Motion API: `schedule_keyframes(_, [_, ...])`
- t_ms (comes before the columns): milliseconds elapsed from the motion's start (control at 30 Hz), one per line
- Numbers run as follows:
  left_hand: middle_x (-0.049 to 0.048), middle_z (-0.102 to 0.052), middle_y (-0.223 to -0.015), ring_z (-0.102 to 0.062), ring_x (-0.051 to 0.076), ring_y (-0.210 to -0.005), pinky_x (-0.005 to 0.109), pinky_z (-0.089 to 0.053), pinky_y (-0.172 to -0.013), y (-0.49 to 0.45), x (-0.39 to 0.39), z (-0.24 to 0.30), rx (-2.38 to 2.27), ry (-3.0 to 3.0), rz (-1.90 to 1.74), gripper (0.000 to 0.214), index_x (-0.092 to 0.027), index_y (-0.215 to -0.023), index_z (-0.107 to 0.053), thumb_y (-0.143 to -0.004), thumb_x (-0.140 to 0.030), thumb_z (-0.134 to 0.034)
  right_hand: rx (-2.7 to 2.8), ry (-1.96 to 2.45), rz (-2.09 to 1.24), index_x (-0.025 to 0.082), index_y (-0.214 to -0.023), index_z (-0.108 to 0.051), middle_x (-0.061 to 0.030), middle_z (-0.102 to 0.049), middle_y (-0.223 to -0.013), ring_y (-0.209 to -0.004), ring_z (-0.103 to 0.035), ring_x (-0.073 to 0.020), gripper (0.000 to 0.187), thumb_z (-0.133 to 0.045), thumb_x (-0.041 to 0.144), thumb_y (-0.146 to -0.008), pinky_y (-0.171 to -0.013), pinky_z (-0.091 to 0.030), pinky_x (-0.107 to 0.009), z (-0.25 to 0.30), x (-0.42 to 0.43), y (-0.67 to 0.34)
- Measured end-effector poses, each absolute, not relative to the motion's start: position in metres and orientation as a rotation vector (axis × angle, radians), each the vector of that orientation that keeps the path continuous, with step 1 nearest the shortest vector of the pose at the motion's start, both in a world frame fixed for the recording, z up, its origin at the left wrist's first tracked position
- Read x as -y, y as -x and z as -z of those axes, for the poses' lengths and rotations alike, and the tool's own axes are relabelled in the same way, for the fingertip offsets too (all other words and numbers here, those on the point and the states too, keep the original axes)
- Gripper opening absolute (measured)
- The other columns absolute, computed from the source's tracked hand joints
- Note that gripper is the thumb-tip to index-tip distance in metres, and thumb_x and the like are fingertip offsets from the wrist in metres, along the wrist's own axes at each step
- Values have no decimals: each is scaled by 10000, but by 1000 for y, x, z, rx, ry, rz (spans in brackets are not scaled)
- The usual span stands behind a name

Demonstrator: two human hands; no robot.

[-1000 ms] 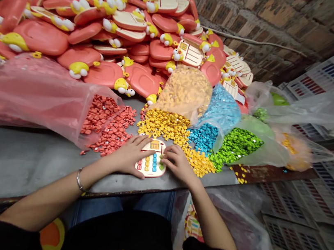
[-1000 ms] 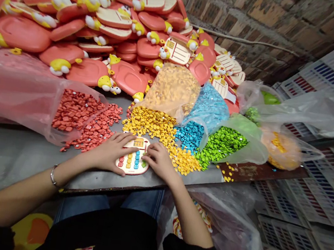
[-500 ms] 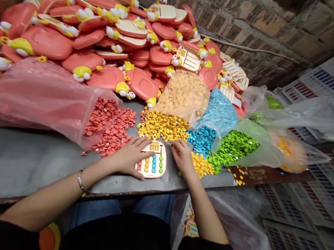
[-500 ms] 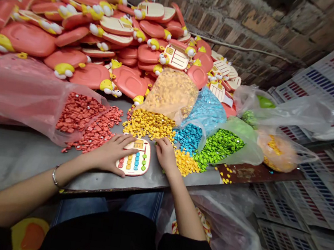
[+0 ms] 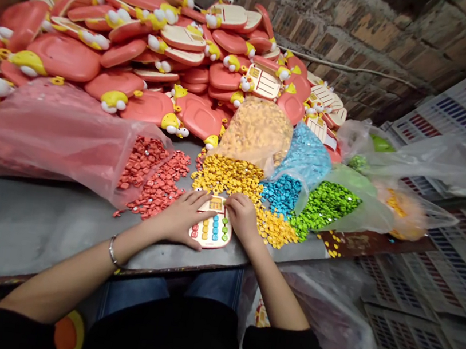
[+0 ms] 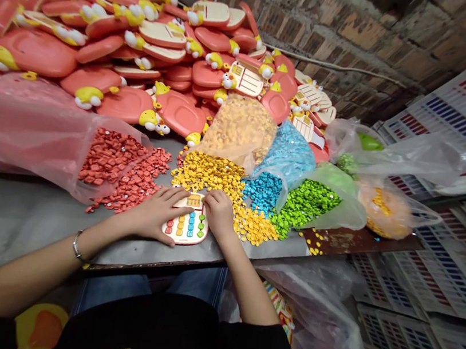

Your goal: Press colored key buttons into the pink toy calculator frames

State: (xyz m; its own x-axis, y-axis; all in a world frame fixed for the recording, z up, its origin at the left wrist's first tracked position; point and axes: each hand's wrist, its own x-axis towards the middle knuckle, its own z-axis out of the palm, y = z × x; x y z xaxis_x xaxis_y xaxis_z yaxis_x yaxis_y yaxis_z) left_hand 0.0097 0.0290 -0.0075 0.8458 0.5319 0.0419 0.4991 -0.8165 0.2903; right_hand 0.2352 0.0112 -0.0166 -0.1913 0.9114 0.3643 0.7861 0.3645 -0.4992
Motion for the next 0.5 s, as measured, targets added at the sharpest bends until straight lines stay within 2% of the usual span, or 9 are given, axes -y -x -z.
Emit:
schedule_keyframes(167, [110,-241,-1566,-198,401,-1405,528,-153,-1121,-10,-29,6,-794,-2746,-156,942,-292,-1403,-458,-610,-742,-694,2104,1447,-264,209,-805,-670,-78,-666,-914,-924,-579,-229,182,-535,107,-870,-839,-472,-389,10,8,-234])
schedule_keyframes(333, [112,-226,-1572,-206,398,-1406,524,-166,-1119,-9,-29,5,-793,-2739,-148,941,-302,-1407,-448,-609,-730,-706,1984,1420,-445,219,-869,-671,-61,-691,-895,-894,-610,-224,124,-551,214,-900,-838,-477,-391,-6,36,-265])
schedule_keyframes(500, [113,-230,-1570,-208,403,-1406,527,-152,-1126,-9,-29,5,-787,-2734,-157,950,-293,-1403,-457,-604,-743,-701,1665,1735,-148,208,-824,-682,-79,-675,-875,-869,-603,-248,178,-528,268,-889,-813,-457,-402,0,33,-328])
